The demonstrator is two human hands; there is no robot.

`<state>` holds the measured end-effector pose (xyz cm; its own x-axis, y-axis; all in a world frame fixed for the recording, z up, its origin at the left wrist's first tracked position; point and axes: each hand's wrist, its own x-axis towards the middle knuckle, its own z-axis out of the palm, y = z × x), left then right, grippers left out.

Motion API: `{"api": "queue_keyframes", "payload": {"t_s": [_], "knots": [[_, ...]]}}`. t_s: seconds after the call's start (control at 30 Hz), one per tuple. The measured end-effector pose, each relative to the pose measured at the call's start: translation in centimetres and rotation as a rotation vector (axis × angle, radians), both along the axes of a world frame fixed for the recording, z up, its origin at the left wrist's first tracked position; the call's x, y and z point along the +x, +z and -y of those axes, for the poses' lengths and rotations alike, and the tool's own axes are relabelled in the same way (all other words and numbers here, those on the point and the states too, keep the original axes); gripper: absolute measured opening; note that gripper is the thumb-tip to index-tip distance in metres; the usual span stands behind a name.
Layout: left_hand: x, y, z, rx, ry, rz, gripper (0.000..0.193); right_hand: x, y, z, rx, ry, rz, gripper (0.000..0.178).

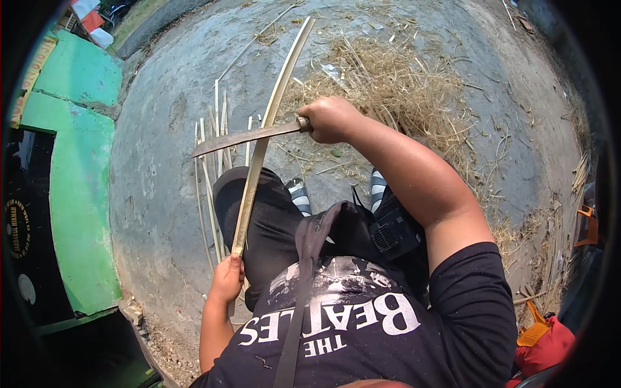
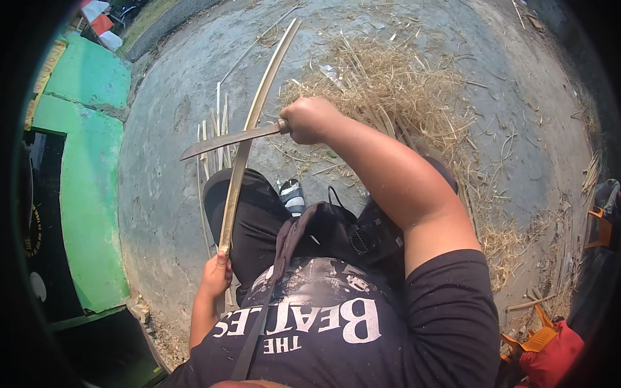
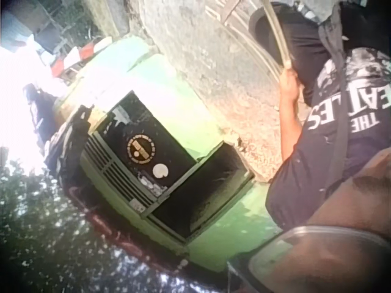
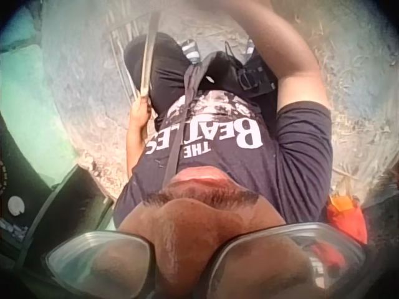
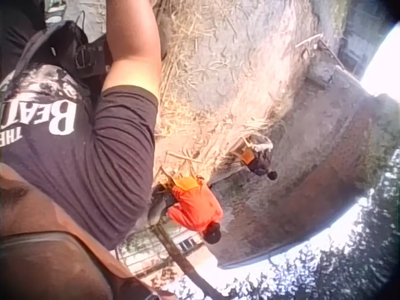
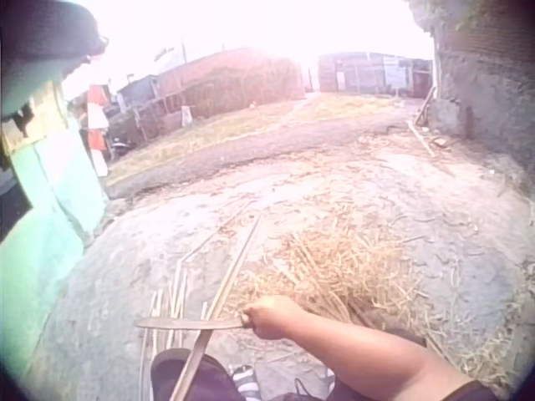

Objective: The person scrapes and trims bamboo sticks using a knife, setting them down and picking up other sticks to scrape.

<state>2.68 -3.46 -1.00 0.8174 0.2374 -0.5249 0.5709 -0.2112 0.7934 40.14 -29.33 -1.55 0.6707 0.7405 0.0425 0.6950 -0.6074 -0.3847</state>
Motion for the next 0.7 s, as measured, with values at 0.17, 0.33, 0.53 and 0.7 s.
{"api": "queue_keyframes", "payload": {"t_s": [0.17, 0.33, 0.53, 0.7], "knots": [[-1.9, 0.0, -0.4, -0.122, 0.056, -0.055, 0.055, -1.6, 2.5, 0.4, 0.043, 0.075, 0.152, 0.009], [-1.4, -0.8, 0.0, -0.041, -0.005, 0.091, 0.056, 0.2, 3.0, 0.9, -0.019, 0.061, 0.239, 0.012], [-0.7, 1.8, -0.1, -0.246, 0.115, -0.204, 0.054, -0.5, 2.3, 0.6, 0.008, 0.111, 0.179, 0.012], [-0.1, 2.6, 0.4, -0.243, 0.123, -0.229, 0.055, -2.2, 2.1, -0.7, -0.011, 0.258, 0.195, 0.011]]}}
